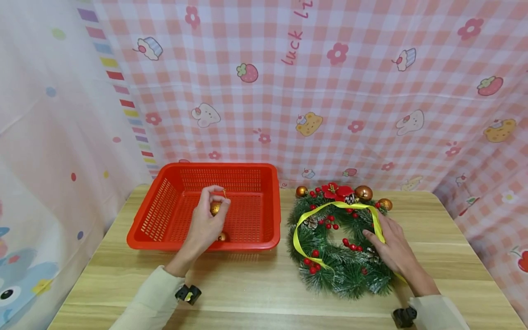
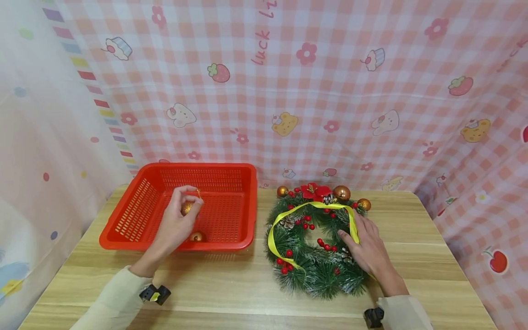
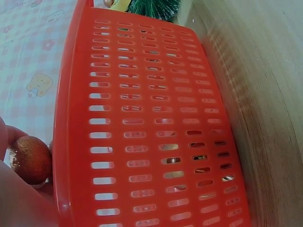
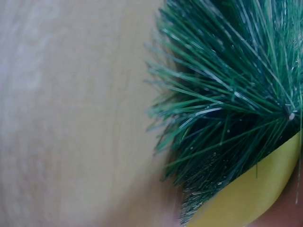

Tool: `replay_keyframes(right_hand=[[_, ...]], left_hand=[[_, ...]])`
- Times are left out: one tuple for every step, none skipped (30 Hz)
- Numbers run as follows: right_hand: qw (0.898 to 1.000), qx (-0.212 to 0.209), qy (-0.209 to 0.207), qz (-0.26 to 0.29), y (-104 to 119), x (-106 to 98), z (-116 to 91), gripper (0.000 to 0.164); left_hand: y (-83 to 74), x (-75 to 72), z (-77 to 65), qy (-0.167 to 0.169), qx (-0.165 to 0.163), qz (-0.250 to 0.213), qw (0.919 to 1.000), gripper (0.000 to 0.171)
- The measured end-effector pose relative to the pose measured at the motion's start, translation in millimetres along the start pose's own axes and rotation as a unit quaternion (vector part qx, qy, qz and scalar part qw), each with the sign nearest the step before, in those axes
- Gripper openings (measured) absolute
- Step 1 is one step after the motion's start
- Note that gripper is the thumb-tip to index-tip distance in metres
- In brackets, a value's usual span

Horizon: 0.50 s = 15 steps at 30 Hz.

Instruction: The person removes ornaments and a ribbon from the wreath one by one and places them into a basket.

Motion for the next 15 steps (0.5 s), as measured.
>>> replay_keyframes(right_hand=[[1.000,0.001,0.001,-0.001,-0.2,0.1,0.0,0.079],[1.000,0.002,0.003,-0.001,-0.4,0.1,0.0,0.079],[1.000,0.003,0.003,-0.001,-0.6,0.1,0.0,0.079],[1.000,0.003,0.004,-0.002,-0.7,0.1,-0.2,0.079],[1.000,0.003,0.004,-0.002,-1.1,0.2,-0.1,0.079],[1.000,0.003,0.004,-0.002,-1.2,0.1,-0.1,0.079],[1.000,0.002,0.002,-0.003,-1.2,0.0,-0.2,0.079],[1.000,0.001,0.001,-0.004,-1.1,-0.1,-0.1,0.079],[1.000,0.001,0.001,-0.004,-1.2,-0.1,0.0,0.079],[1.000,0.000,0.000,-0.004,-1.1,0.0,0.0,0.078],[1.000,-0.001,-0.001,-0.003,-1.1,-0.1,0.2,0.078],[1.000,-0.001,-0.001,-0.004,-0.9,-0.3,0.3,0.078],[1.000,-0.001,-0.001,-0.003,-0.8,-0.2,0.4,0.078],[1.000,0.000,0.000,-0.002,-0.7,-0.2,0.6,0.078],[1.000,0.001,0.001,-0.002,-0.6,-0.2,0.6,0.078]], left_hand=[[0.1,0.4,0.1,-0.001,0.002,0.003,1.0000,0.029],[-0.1,0.9,-0.1,-0.002,0.003,0.005,1.0000,0.030],[-0.3,1.6,-0.2,-0.002,0.004,0.006,1.0000,0.031],[-0.3,2.4,-0.1,-0.002,0.004,0.008,1.0000,0.032],[0.1,3.4,0.1,-0.001,0.004,0.008,1.0000,0.033],[0.1,4.5,0.1,0.000,0.003,0.009,1.0000,0.034],[0.0,5.7,0.2,0.001,0.003,0.009,1.0000,0.036],[0.0,6.9,0.1,0.004,0.003,0.008,1.0000,0.037],[0.2,8.2,0.2,0.006,0.004,0.007,1.0000,0.038],[0.3,9.5,0.4,0.007,0.005,0.007,0.9999,0.039],[0.4,10.6,0.5,0.009,0.007,0.009,0.9999,0.040],[0.3,11.7,0.5,0.010,0.008,0.010,0.9999,0.041],[0.4,12.8,0.6,0.011,0.010,0.011,0.9998,0.041],[0.4,13.9,0.5,0.013,0.010,0.013,0.9998,0.041],[0.3,15.0,0.4,0.013,0.011,0.016,0.9997,0.041]])
Point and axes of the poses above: each hand's wrist, its own z-axis towards the middle knuckle, its own x-axis out of the palm, y = z × x, the point moved 4 cm from there along z, towards the middle knuckle, and after that the axes turned 5 degrees about -x, right-handed, at the moved point
